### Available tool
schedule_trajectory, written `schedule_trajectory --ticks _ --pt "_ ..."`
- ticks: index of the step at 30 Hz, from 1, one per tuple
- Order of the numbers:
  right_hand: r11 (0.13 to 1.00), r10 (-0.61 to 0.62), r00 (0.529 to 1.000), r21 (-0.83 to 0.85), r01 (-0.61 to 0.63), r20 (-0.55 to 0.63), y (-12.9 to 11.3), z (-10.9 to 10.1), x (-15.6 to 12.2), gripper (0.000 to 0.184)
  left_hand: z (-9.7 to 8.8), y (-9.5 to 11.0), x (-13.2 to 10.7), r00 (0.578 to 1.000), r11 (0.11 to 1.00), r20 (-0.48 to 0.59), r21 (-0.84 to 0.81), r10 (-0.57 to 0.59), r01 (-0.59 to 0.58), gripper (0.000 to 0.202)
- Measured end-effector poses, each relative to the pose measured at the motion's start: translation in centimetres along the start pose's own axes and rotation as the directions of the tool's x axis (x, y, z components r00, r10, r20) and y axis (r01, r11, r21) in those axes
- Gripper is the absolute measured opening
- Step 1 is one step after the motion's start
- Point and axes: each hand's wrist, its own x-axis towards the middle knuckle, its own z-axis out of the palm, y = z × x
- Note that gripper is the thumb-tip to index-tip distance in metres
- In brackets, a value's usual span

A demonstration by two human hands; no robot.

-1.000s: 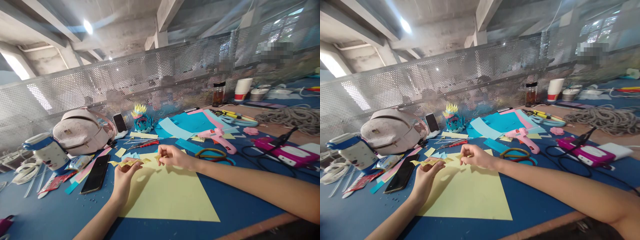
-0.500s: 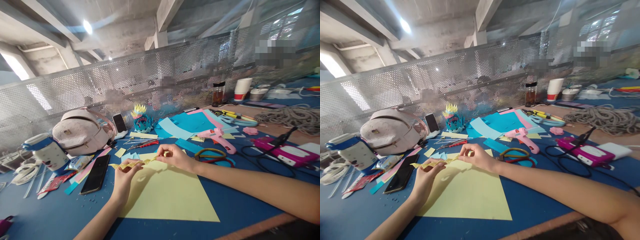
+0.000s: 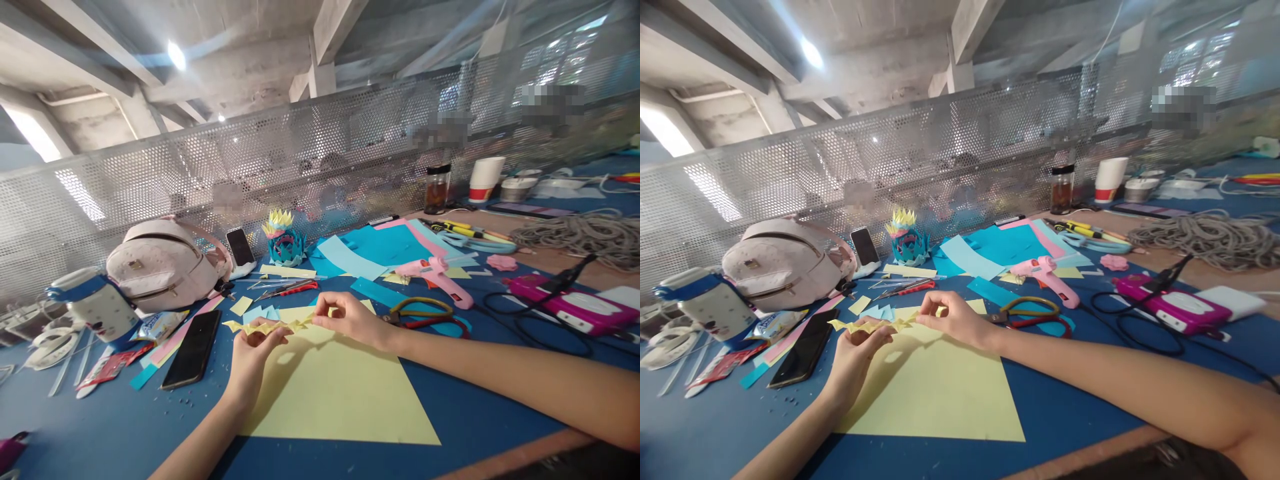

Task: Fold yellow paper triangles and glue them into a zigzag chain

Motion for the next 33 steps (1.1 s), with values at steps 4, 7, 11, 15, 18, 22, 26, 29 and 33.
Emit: schedule_trajectory --ticks 4,7,11,15,18,22,26,29,33 --pt "1.000 0.006 1.000 -0.015 -0.006 0.011 0.1 0.2 -0.2 0.030 0.1 0.1 0.0 1.000 1.000 0.005 0.017 0.011 -0.011 0.025" --pt "1.000 -0.003 1.000 -0.020 0.003 0.019 0.0 0.3 -0.3 0.028 0.1 0.1 0.0 1.000 0.999 0.012 0.030 0.013 -0.013 0.026" --pt "1.000 -0.001 0.999 -0.007 0.001 0.036 -0.1 0.4 -0.5 0.027 0.1 0.2 -0.1 1.000 0.999 0.016 0.047 0.015 -0.015 0.027" --pt "1.000 0.028 0.999 0.010 -0.028 0.044 -0.2 0.6 -0.6 0.027 0.1 0.2 -0.2 1.000 0.998 0.017 0.054 0.018 -0.019 0.028" --pt "0.999 0.044 0.998 0.024 -0.046 0.053 0.0 0.7 -0.6 0.028 0.1 0.0 -0.1 1.000 0.998 0.014 0.051 0.020 -0.021 0.030" --pt "0.997 0.071 0.995 0.039 -0.073 0.066 0.0 0.8 -0.7 0.030 0.0 -0.4 0.0 1.000 0.999 0.006 0.049 0.022 -0.022 0.030" --pt "0.996 0.077 0.995 0.042 -0.080 0.069 0.0 0.9 -0.7 0.030 0.1 -0.5 0.0 1.000 0.999 -0.004 0.049 0.008 -0.008 0.030" --pt "0.996 0.074 0.995 0.039 -0.077 0.071 0.2 1.0 -0.8 0.030 0.2 -0.3 -0.1 1.000 0.999 -0.015 0.043 -0.006 0.007 0.031" --pt "0.997 0.067 0.995 0.036 -0.070 0.076 0.6 1.2 -0.8 0.029 0.4 -0.1 -0.3 0.999 0.999 -0.023 0.037 -0.022 0.023 0.030"
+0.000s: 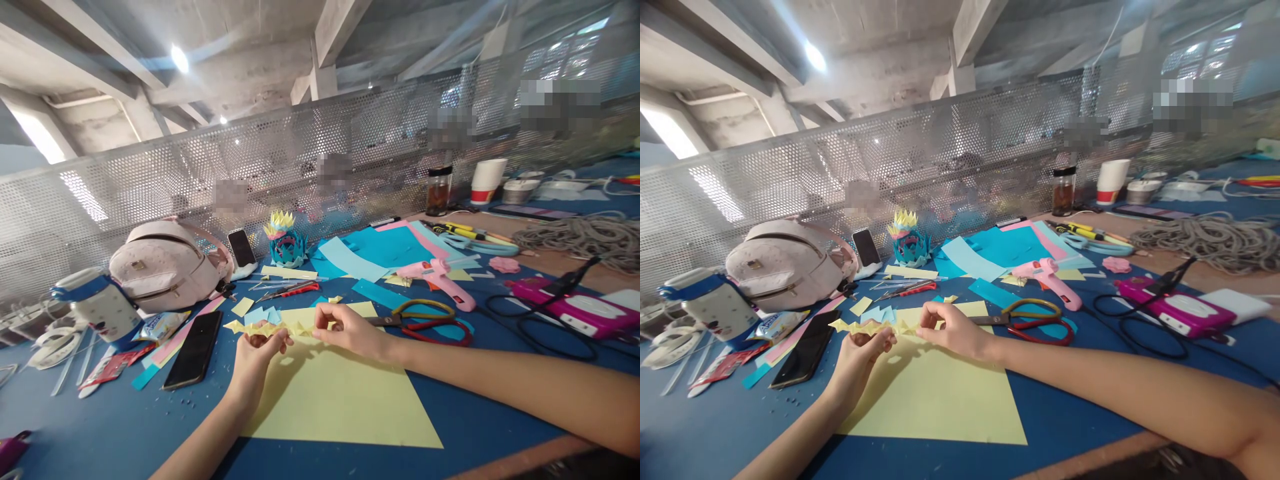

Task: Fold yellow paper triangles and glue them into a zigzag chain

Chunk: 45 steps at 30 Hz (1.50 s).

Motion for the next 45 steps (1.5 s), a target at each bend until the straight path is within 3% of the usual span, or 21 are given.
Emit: schedule_trajectory --ticks 26,36,45 --pt "1.000 0.010 1.000 0.030 -0.010 0.001 -0.5 0.3 -0.2 0.033 0.0 -0.4 0.1 1.000 1.000 -0.014 0.002 0.006 -0.006 0.031" --pt "1.000 0.011 1.000 0.025 -0.010 -0.012 -0.8 0.6 -0.4 0.033 0.3 -0.1 0.0 0.999 0.998 0.051 -0.064 0.010 -0.007 0.040" --pt "1.000 -0.018 1.000 0.021 0.017 0.018 -0.6 1.2 -0.9 0.026 -0.1 -0.5 0.2 0.993 0.998 0.119 0.069 0.002 -0.011 0.032"
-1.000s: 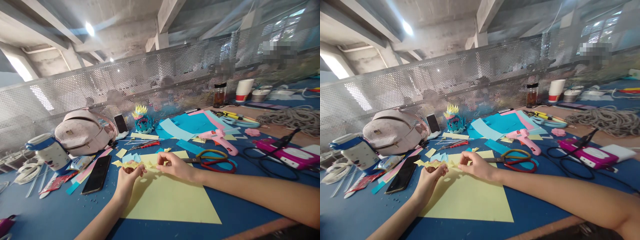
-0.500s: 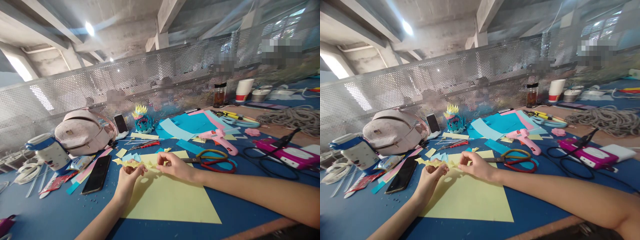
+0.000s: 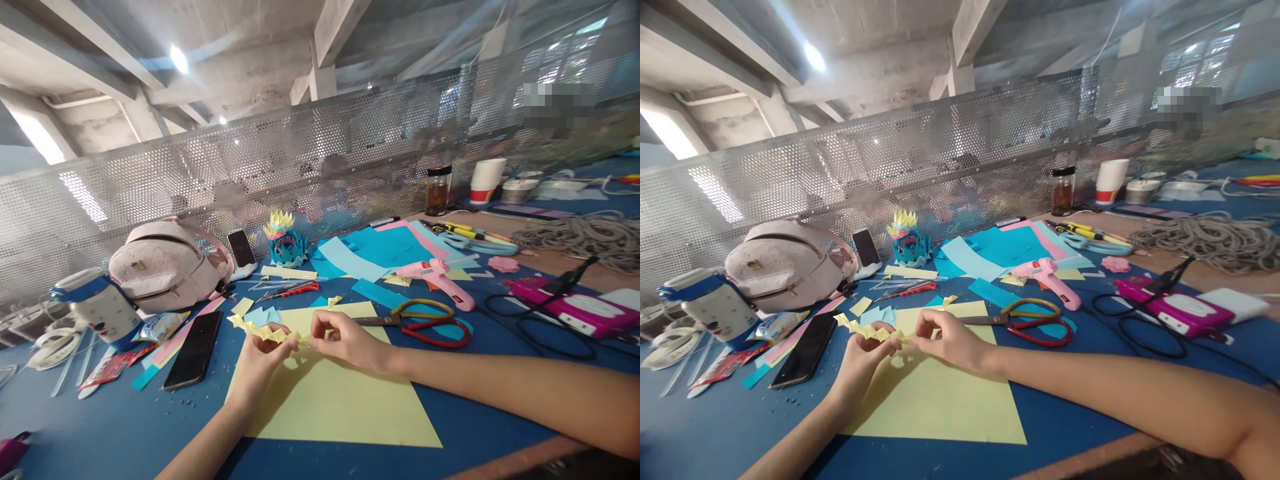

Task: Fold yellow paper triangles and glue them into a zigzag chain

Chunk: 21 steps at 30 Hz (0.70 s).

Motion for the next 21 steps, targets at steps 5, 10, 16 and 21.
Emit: schedule_trajectory --ticks 5,10,16,21 --pt "1.000 0.019 1.000 0.018 -0.019 0.021 0.02 0.27 -0.15 0.025 0.18 0.34 -0.21 1.000 1.000 0.000 0.028 -0.003 0.003 0.032" --pt "1.000 0.017 0.999 0.018 -0.017 0.034 0.33 0.44 -0.28 0.024 0.38 0.65 -0.34 1.000 0.999 -0.009 0.045 -0.009 0.009 0.032" --pt "1.000 0.013 0.999 0.010 -0.014 0.037 0.26 0.63 -0.31 0.024 0.41 0.49 -0.43 0.997 0.995 -0.074 0.089 -0.028 0.035 0.035" --pt "1.000 0.001 0.999 -0.002 -0.001 0.037 0.28 0.61 -0.21 0.025 0.73 0.82 -0.62 0.993 0.993 -0.103 0.100 -0.053 0.063 0.034"
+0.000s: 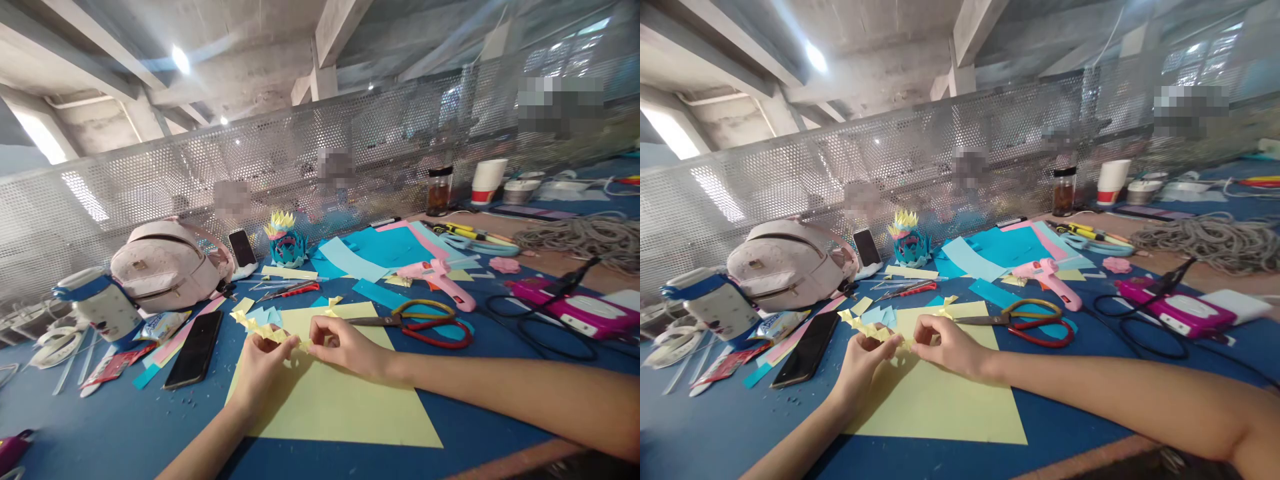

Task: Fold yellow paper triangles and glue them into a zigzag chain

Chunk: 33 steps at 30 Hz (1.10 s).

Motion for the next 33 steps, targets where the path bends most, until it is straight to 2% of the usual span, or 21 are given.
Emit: schedule_trajectory --ticks 7,16,28,33 --pt "0.999 0.022 1.000 0.039 -0.022 -0.001 0.4 0.1 0.0 0.028 0.2 0.4 0.0 1.000 1.000 0.022 -0.016 0.009 -0.008 0.033" --pt "0.999 0.029 0.999 0.015 -0.029 -0.043 0.8 0.1 0.2 0.034 0.1 -0.7 0.3 0.996 0.997 0.055 -0.032 0.068 -0.066 0.035" --pt "0.999 0.053 0.996 0.004 -0.053 -0.070 1.3 0.1 0.3 0.029 -0.1 -1.1 0.2 0.990 0.995 0.092 0.002 0.103 -0.104 0.033" --pt "0.999 0.014 0.997 -0.038 -0.017 -0.080 1.3 0.0 0.2 0.023 -0.1 -1.4 0.2 0.987 0.991 0.087 0.019 0.132 -0.134 0.032"
